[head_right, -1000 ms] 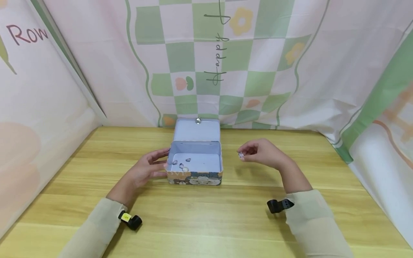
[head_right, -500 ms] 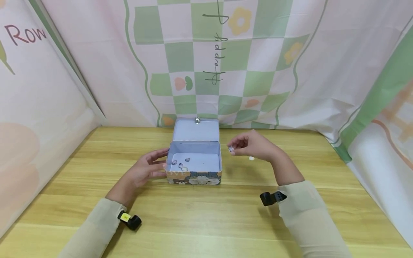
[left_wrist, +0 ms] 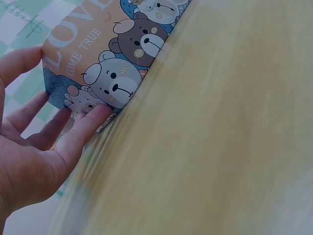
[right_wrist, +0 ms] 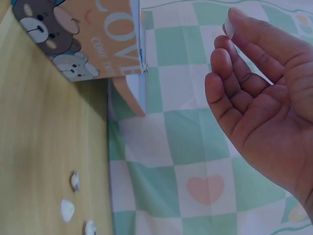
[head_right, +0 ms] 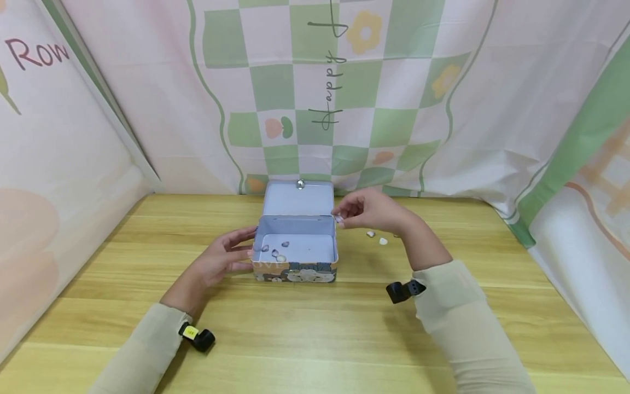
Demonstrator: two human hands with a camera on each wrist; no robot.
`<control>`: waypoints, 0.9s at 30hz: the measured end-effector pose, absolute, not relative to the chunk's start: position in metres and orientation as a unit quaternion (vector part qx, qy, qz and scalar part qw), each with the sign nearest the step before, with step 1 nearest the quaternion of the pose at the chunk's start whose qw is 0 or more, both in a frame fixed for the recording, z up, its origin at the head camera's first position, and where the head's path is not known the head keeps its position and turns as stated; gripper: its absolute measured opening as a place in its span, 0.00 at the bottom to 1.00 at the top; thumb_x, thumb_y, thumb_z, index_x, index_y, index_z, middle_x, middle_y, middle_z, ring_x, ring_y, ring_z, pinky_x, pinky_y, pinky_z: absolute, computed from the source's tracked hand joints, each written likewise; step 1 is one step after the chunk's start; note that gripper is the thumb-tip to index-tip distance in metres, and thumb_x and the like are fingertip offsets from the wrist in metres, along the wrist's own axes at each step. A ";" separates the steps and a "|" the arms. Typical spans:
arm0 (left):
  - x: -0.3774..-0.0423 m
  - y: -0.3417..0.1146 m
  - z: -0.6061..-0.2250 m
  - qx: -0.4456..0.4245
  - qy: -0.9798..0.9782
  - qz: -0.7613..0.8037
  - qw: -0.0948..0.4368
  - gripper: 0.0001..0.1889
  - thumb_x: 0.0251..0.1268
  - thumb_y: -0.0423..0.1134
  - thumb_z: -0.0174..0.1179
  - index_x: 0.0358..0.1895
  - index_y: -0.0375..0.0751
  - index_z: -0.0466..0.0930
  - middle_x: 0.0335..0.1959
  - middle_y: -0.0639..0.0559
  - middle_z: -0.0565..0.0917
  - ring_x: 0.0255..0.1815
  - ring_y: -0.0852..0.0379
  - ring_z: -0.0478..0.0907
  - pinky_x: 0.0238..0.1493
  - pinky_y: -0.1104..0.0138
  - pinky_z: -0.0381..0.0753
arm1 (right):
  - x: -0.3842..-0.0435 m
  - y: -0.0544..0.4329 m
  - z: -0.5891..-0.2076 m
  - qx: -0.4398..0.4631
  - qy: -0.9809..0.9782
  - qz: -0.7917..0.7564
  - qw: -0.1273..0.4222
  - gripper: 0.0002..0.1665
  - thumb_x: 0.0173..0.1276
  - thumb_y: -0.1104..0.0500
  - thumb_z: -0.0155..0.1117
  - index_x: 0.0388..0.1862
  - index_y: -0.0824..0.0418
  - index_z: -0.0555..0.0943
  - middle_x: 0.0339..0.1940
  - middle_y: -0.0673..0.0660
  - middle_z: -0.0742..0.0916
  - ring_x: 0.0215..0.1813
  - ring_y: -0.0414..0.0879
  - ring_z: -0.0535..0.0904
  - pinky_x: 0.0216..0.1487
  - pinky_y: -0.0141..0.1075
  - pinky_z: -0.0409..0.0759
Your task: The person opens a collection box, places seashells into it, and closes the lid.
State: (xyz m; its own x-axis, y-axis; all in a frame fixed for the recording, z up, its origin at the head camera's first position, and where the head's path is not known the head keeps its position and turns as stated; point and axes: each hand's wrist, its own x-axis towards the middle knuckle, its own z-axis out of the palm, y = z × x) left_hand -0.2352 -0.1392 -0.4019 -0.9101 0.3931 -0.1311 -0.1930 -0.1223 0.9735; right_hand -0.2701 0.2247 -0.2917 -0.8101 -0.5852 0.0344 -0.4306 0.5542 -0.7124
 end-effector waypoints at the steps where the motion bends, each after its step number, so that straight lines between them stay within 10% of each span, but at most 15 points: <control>1: -0.235 -0.139 -0.402 0.081 0.633 0.745 0.196 0.38 0.61 0.25 0.62 0.74 0.39 0.58 0.75 0.42 0.59 0.69 0.37 0.63 0.56 0.54 0.80 | -0.271 0.223 -0.290 -0.292 0.875 -0.371 0.105 0.15 0.62 0.60 0.71 0.47 0.63 0.85 0.36 0.55 0.86 0.40 0.49 0.81 0.40 0.35 0.84; 27: -0.236 -0.139 -0.403 0.077 0.632 0.745 0.197 0.37 0.60 0.25 0.63 0.73 0.40 0.60 0.74 0.43 0.60 0.68 0.39 0.65 0.57 0.54 0.80 | -0.296 0.161 -0.267 -0.358 0.871 -0.288 0.174 0.13 0.62 0.63 0.71 0.46 0.61 0.85 0.36 0.53 0.85 0.40 0.47 0.79 0.40 0.36 0.83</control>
